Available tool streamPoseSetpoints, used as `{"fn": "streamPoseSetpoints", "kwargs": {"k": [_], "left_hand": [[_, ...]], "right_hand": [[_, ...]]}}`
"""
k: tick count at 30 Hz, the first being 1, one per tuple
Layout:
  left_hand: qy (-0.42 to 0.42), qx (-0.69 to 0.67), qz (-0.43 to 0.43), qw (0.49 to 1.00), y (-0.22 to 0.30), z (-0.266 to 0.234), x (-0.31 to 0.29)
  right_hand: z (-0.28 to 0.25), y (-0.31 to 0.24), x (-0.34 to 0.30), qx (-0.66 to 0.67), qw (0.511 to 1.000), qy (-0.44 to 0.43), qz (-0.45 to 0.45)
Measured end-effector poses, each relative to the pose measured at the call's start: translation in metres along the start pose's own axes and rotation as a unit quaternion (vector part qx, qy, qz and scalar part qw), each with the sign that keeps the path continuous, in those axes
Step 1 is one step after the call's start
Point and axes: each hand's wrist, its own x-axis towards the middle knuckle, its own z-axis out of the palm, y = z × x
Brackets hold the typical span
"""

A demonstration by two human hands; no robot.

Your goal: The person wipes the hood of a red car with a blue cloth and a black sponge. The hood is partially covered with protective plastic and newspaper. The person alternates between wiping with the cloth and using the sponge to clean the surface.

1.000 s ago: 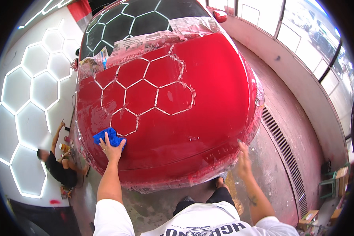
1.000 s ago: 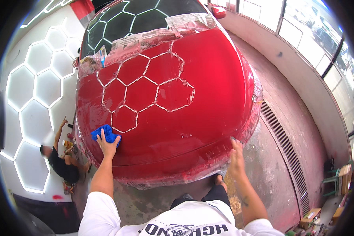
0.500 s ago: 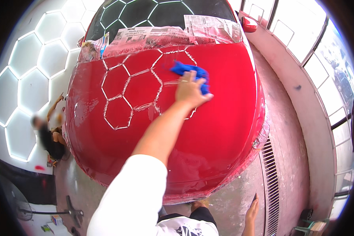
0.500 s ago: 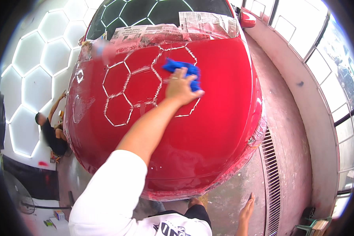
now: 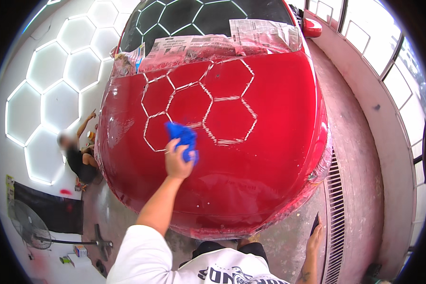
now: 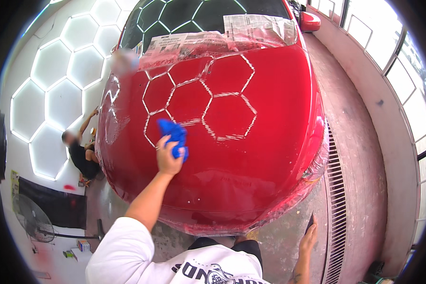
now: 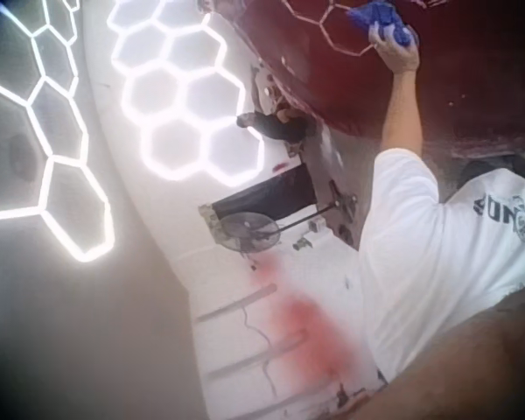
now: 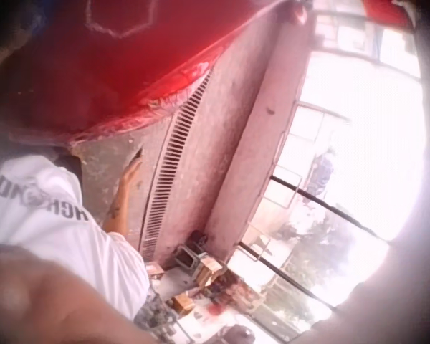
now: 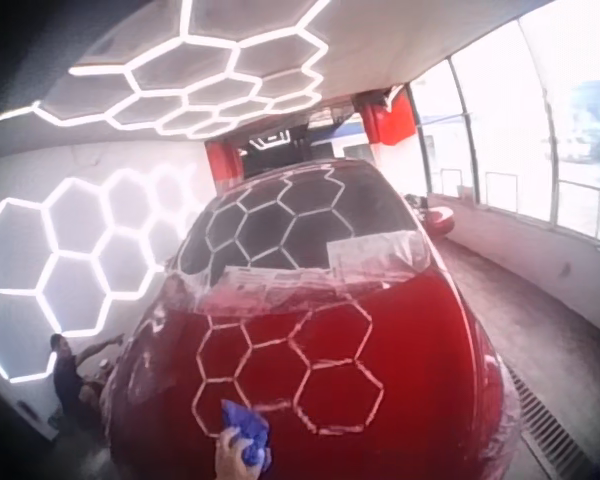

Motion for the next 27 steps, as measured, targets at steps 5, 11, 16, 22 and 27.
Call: {"fn": "streamPoseSetpoints", "kwargs": {"k": [5, 11, 16, 22, 27], "left_hand": [[0.005, 0.022, -0.007, 1.000, 0.017, 0.016, -0.002], [-0.235, -0.085, 0.110, 0.962, 0.181, 0.086, 0.090], [-0.355, -0.464, -0.048, 0.810, 0.253, 0.043, 0.023], [-0.348, -0.421, -0.332, 0.769, 0.205, -0.054, -0.081], [-0.130, -0.101, -0.395, 0.904, 0.092, -0.153, -0.099]], "right_hand": [[0.007, 0.043, -0.027, 0.111, 0.992, 0.012, 0.064], [0.061, -0.104, -0.006, 0.218, 0.970, -0.084, 0.070], [0.105, -0.188, 0.006, 0.307, 0.925, -0.214, 0.063], [0.161, -0.236, -0.008, 0.251, 0.883, -0.391, 0.059], [0.184, -0.302, 0.107, -0.023, 0.922, -0.037, -0.386]]}}
